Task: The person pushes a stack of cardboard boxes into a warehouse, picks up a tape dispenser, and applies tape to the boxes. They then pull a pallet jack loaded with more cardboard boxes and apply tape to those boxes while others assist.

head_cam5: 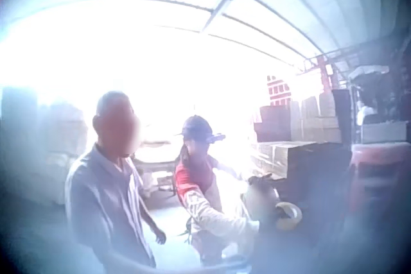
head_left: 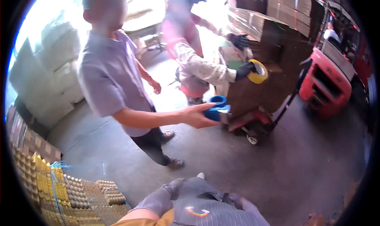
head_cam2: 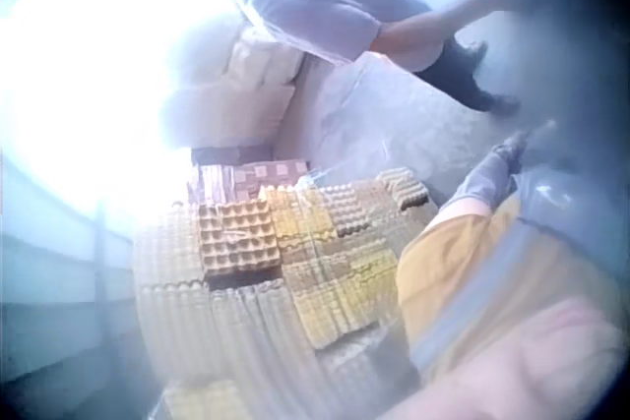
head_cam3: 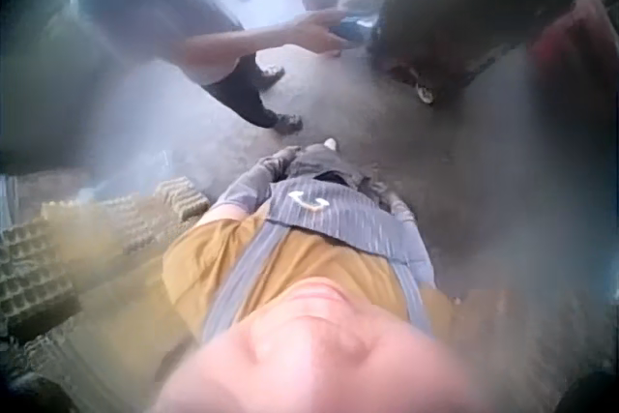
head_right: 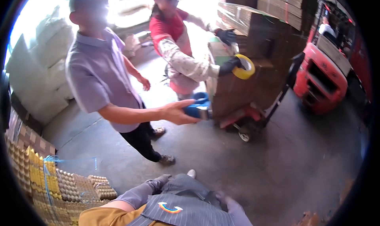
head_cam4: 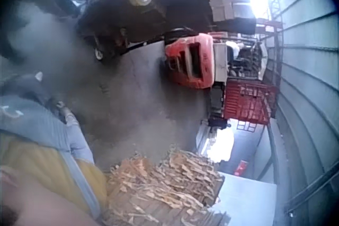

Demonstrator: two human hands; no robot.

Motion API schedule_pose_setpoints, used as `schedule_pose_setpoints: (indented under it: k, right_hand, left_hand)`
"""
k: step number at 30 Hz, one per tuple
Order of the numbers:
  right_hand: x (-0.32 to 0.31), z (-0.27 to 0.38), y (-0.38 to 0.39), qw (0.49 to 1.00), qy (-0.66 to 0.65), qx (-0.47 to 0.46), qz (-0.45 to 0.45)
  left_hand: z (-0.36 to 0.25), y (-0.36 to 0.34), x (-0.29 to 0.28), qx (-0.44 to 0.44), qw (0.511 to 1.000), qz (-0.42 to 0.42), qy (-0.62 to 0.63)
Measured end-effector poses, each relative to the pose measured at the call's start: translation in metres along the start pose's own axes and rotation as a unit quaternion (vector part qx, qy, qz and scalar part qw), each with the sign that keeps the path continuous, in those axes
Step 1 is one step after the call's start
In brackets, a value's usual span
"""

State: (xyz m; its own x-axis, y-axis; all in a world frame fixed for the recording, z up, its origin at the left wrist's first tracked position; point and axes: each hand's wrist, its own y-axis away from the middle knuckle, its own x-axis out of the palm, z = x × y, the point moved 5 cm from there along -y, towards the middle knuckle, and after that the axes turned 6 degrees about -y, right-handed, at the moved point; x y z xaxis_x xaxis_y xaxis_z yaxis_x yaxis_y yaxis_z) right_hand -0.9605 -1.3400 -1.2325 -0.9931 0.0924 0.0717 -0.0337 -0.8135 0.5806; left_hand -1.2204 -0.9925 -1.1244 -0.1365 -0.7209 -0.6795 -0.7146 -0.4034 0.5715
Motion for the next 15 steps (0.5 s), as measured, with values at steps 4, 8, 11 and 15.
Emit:
schedule_pose_setpoints:
  k: [4,8,11,15]
  right_hand:
    - [-0.007,-0.131,0.063,0.971,0.206,0.124,-0.004]
    - [-0.007,-0.090,0.085,0.960,0.164,0.166,-0.158]
    - [-0.010,-0.074,0.067,0.980,0.055,0.179,-0.070]
    - [-0.008,0.035,0.080,0.982,0.062,0.050,-0.173]
  left_hand:
    - [0.016,0.032,0.031,-0.068,0.981,0.061,0.172]
    - [0.017,0.071,0.049,0.032,0.963,0.099,0.247]
    - [0.077,0.046,0.107,0.138,0.984,0.107,-0.034]
    - [0.044,0.037,0.093,0.248,0.929,0.089,-0.261]
